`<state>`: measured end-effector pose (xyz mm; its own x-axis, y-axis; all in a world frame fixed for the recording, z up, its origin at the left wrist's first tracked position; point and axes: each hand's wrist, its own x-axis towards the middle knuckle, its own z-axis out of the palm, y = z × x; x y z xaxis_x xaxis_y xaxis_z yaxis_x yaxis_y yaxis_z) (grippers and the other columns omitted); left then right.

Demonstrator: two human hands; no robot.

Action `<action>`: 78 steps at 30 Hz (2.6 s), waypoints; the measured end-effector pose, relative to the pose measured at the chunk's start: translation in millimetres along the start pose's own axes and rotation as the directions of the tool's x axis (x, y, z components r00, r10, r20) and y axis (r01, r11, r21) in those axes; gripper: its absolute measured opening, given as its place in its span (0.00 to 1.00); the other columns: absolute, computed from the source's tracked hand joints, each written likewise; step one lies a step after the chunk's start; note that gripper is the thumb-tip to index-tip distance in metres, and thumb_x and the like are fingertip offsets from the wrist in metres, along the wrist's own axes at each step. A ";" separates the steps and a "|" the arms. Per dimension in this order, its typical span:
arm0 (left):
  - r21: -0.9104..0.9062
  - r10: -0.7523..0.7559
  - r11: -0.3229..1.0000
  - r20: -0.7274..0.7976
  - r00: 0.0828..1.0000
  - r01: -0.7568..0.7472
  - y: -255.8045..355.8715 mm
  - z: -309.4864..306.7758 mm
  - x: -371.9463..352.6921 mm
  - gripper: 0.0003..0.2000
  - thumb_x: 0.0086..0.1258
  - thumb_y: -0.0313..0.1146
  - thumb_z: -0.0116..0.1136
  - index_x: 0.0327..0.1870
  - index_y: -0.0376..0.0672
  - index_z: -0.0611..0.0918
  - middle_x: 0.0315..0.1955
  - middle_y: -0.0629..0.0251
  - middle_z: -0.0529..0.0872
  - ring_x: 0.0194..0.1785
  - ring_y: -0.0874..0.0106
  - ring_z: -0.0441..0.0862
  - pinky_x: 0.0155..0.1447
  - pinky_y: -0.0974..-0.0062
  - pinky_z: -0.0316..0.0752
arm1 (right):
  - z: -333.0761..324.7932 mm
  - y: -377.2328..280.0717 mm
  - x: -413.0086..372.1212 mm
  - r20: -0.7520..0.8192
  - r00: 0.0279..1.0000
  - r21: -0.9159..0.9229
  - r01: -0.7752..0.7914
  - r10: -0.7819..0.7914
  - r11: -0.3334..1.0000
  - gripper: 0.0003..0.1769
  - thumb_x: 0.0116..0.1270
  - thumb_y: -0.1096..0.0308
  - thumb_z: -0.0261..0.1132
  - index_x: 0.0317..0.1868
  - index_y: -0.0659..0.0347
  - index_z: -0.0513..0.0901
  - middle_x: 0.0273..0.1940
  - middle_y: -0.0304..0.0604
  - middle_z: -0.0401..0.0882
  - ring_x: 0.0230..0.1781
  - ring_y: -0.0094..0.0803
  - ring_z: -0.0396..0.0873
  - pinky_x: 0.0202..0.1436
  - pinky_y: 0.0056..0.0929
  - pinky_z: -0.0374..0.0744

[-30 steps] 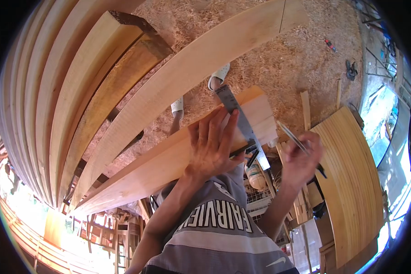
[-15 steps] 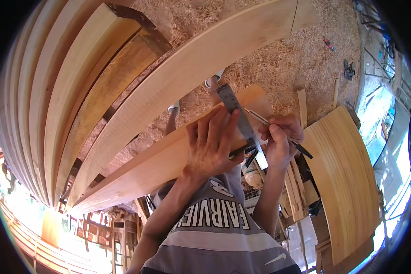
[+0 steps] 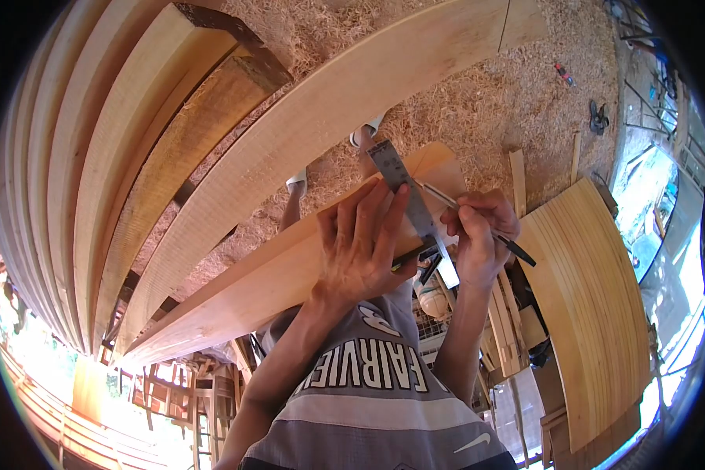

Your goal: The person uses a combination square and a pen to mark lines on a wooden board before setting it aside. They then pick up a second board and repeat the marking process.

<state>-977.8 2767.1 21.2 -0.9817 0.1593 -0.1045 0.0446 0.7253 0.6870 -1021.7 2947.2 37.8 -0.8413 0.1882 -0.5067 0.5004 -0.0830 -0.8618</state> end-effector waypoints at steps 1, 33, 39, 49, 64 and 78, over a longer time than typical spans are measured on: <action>0.000 0.000 1.000 0.000 1.000 0.000 0.1 0.2 0.0 0.57 0.37 0.42 0.83 0.79 0.42 0.73 0.68 0.50 0.79 0.66 0.52 0.78 0.63 0.49 0.69 | 0.7 -0.2 0.0 -0.016 1.000 -0.026 -0.016 0.016 1.000 0.05 0.67 0.76 0.66 0.40 0.69 0.83 0.30 0.49 0.85 0.23 0.28 0.79 0.28 0.26 0.75; 0.101 -0.012 0.995 0.052 0.999 0.007 8.0 1.2 3.1 0.55 0.46 0.45 0.81 0.82 0.44 0.68 0.71 0.51 0.76 0.73 0.47 0.73 0.74 0.38 0.63 | -23.1 59.7 -92.5 -0.185 0.909 -0.753 0.112 -0.372 0.648 0.06 0.70 0.75 0.72 0.43 0.61 0.82 0.34 0.50 0.79 0.32 0.54 0.81 0.33 0.47 0.77; 0.077 -0.005 0.997 0.060 0.998 0.000 5.5 3.6 -0.3 0.56 0.44 0.43 0.82 0.82 0.44 0.67 0.72 0.52 0.75 0.73 0.46 0.71 0.74 0.38 0.64 | -22.6 71.2 -92.4 -0.177 0.916 -0.743 0.115 -0.359 0.659 0.05 0.69 0.78 0.70 0.41 0.62 0.83 0.32 0.51 0.79 0.32 0.53 0.81 0.34 0.46 0.77; 0.037 -0.003 0.999 0.028 1.000 0.002 -2.2 7.2 3.0 0.58 0.43 0.45 0.83 0.83 0.45 0.67 0.72 0.52 0.75 0.72 0.49 0.73 0.72 0.43 0.63 | -21.6 70.2 -84.3 -0.200 0.948 -0.693 0.042 -0.248 0.720 0.02 0.74 0.76 0.66 0.40 0.67 0.83 0.33 0.51 0.80 0.31 0.47 0.80 0.37 0.39 0.76; 0.011 -0.028 1.000 0.052 0.998 0.027 -1.4 4.3 -1.5 0.57 0.41 0.43 0.83 0.81 0.41 0.69 0.70 0.52 0.75 0.70 0.52 0.75 0.66 0.47 0.67 | -37.4 36.8 -64.8 -0.326 0.881 -0.213 0.284 -0.342 0.935 0.20 0.81 0.65 0.54 0.63 0.68 0.78 0.59 0.51 0.78 0.42 0.34 0.76 0.47 0.33 0.73; -0.002 -0.011 1.000 -0.021 1.000 0.011 0.6 4.4 -0.6 0.54 0.38 0.42 0.82 0.77 0.40 0.75 0.68 0.53 0.79 0.70 0.54 0.78 0.66 0.49 0.68 | -4.1 15.9 -17.9 -0.066 0.995 -0.026 0.075 -0.076 0.997 0.08 0.69 0.75 0.66 0.45 0.70 0.84 0.40 0.54 0.89 0.31 0.36 0.86 0.37 0.29 0.80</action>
<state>-976.4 2770.3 18.5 -0.9859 0.1367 -0.0969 0.0331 0.7258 0.6871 -997.9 2946.5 33.3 -0.8617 0.2585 -0.4366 0.4412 -0.0432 -0.8964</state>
